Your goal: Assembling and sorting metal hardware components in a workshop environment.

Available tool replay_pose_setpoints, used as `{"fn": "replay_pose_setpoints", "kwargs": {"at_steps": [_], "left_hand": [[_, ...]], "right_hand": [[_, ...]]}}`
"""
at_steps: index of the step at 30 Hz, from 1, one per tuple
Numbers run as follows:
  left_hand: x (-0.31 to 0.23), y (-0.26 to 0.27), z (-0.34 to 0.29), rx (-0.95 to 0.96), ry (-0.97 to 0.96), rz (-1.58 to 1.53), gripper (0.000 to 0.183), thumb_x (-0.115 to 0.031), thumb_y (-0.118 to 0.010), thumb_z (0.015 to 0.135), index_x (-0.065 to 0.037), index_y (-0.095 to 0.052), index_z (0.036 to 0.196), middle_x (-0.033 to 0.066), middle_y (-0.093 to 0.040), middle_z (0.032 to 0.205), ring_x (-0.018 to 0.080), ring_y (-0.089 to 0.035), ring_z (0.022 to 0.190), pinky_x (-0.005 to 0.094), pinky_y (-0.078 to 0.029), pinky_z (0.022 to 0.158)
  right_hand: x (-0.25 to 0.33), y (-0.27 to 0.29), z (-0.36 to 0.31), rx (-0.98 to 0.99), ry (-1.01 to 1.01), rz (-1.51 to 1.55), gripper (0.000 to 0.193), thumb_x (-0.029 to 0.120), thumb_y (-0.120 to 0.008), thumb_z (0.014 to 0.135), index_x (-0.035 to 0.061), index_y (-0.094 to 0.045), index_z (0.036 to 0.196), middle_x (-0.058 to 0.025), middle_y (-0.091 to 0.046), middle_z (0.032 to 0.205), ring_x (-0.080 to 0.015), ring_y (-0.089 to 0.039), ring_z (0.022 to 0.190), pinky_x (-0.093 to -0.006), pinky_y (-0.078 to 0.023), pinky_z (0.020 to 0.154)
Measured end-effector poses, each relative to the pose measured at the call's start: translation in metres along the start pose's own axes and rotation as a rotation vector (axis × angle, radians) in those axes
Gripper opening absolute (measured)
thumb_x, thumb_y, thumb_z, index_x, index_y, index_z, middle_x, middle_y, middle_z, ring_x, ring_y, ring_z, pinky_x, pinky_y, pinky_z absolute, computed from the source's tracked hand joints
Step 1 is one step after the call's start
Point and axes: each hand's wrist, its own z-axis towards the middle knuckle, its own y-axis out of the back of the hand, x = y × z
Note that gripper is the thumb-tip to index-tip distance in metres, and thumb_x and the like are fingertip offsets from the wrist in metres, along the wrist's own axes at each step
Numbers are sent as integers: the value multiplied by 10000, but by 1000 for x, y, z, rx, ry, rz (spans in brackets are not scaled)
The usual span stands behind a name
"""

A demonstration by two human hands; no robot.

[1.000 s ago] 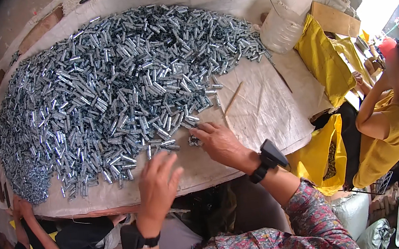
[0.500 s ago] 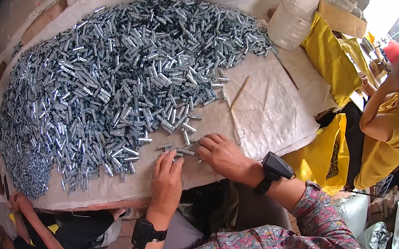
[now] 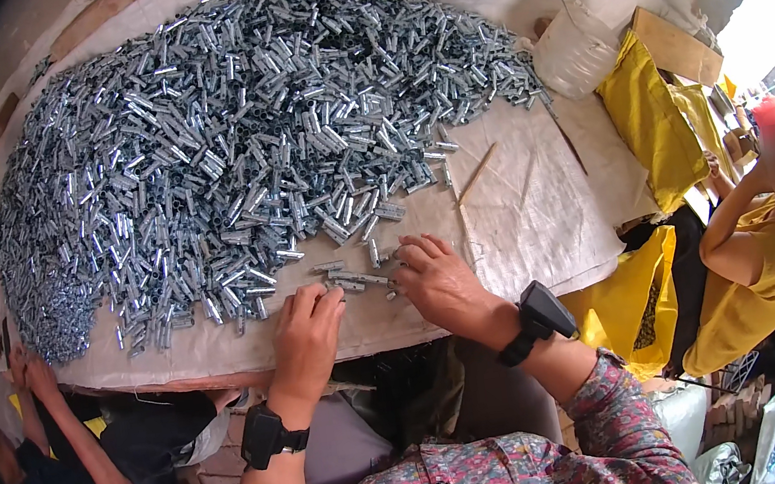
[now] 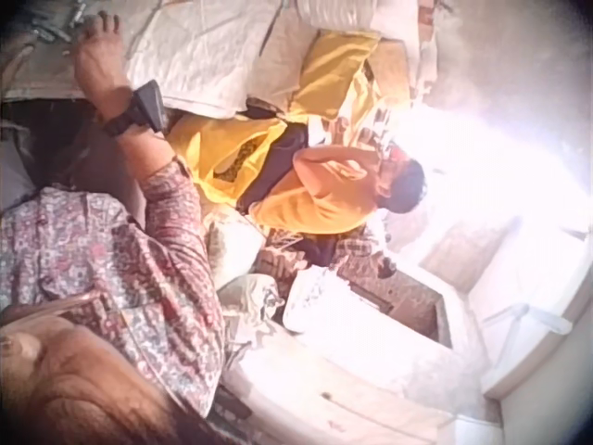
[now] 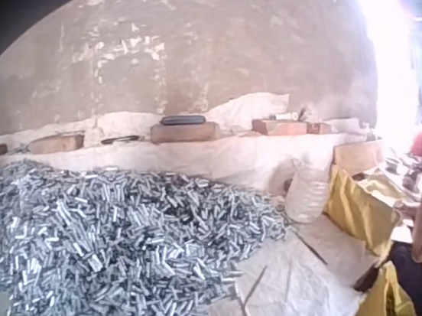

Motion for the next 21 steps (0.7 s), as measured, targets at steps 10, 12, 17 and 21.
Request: {"fn": "replay_pose_setpoints", "kwargs": {"at_steps": [10,12,17,21], "left_hand": [[-2,-2,5,41,79,133,211,-143,-701,778,-72,-570,927,71,-548,946,288,-569,866,401,-475,732],[-3,-3,8,56,111,154,224,-131,-698,775,-71,-567,947,81,-561,954,298,-573,871,404,-474,738],[-9,-1,13,55,177,190,272,-89,-689,756,-69,-592,1010,95,-593,963,310,-571,884,408,-467,767],[-4,1,10,-17,104,284,295,-83,-681,748,-85,-610,1034,76,-606,958,288,-555,906,408,-432,809]], "right_hand": [[23,32,-8,-95,-393,611,242,32,-614,740,6,-611,980,-156,-626,784,-310,-624,650,-370,-515,621],[22,32,-10,-81,-437,689,230,33,-594,751,1,-603,979,-159,-632,767,-282,-622,623,-361,-505,607],[20,36,-14,-41,-482,840,218,21,-552,793,-4,-587,1007,-125,-625,760,-183,-615,636,-312,-491,616],[28,30,-17,-84,-529,1050,225,24,-549,812,-7,-583,1032,-95,-623,751,-154,-595,620,-300,-479,602]]}}
